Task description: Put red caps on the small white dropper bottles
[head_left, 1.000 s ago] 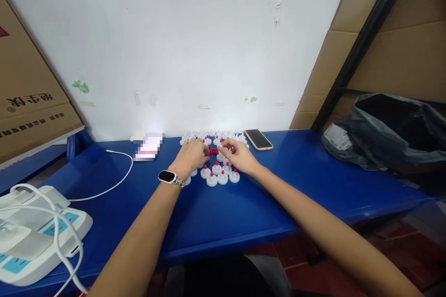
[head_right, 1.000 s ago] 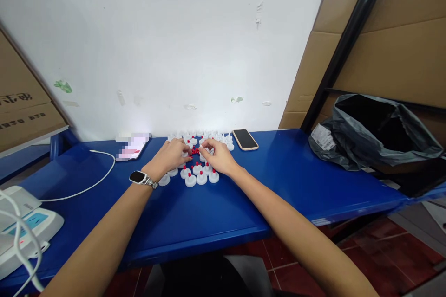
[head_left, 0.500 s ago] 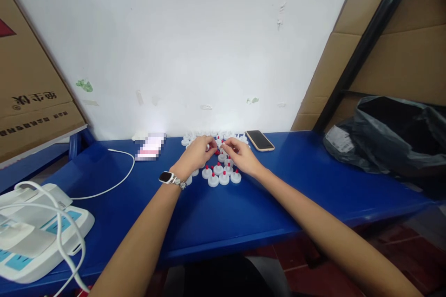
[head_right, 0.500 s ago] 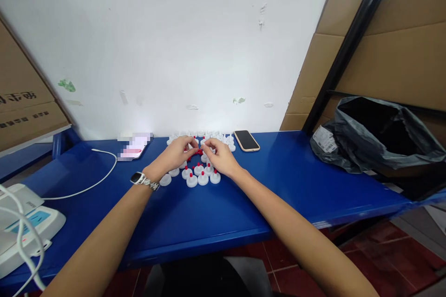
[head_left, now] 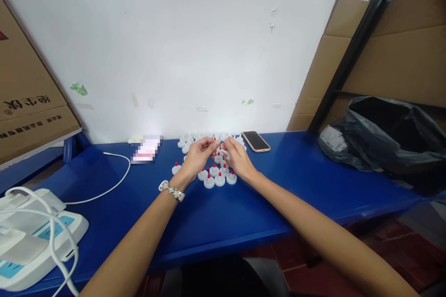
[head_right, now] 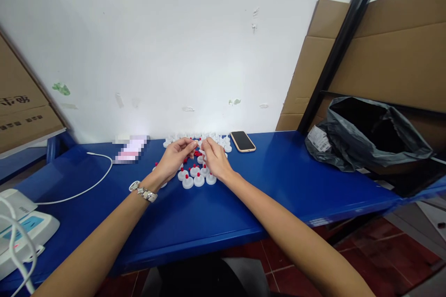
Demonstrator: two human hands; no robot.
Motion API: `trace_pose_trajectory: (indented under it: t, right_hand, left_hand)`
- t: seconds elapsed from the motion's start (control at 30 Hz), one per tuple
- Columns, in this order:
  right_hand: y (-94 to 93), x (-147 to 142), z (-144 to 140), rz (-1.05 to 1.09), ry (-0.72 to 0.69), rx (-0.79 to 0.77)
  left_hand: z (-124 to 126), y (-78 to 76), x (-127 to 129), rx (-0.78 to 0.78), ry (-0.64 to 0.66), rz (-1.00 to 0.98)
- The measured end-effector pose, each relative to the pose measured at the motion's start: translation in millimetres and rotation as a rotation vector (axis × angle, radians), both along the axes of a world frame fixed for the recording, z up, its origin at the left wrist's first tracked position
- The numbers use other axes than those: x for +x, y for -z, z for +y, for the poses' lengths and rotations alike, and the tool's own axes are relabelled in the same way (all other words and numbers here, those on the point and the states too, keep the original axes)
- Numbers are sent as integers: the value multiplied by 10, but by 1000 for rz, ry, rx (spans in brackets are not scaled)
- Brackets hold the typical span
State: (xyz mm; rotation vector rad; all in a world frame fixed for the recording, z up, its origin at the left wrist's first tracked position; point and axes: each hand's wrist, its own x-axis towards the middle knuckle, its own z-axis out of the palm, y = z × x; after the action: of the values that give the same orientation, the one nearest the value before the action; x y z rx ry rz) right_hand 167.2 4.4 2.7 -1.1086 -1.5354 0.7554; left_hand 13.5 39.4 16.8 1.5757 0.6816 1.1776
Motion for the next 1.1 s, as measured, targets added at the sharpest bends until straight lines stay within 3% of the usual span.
trace_pose_trajectory:
  t: [0.23, 0.5, 0.7, 0.87, 1.1]
  right_hand:
    - [-15, -13, -28, 54, 72, 59]
    - [-45, -30, -57, 164, 53, 102]
    - [-105, -112, -114, 312, 19, 63]
    - [-157, -132, -126, 268, 65, 70]
    - [-228, -89, 1, 135, -202, -45]
  left_hand:
    - [-52, 47, 66, -81, 90, -77]
    - [-64, -64, -47, -91, 220, 12]
    - [-117, -18, 29, -75, 196, -92]
    - [-151, -55, 50, -66, 183, -94]
    - [34, -176, -189, -28, 51, -26]
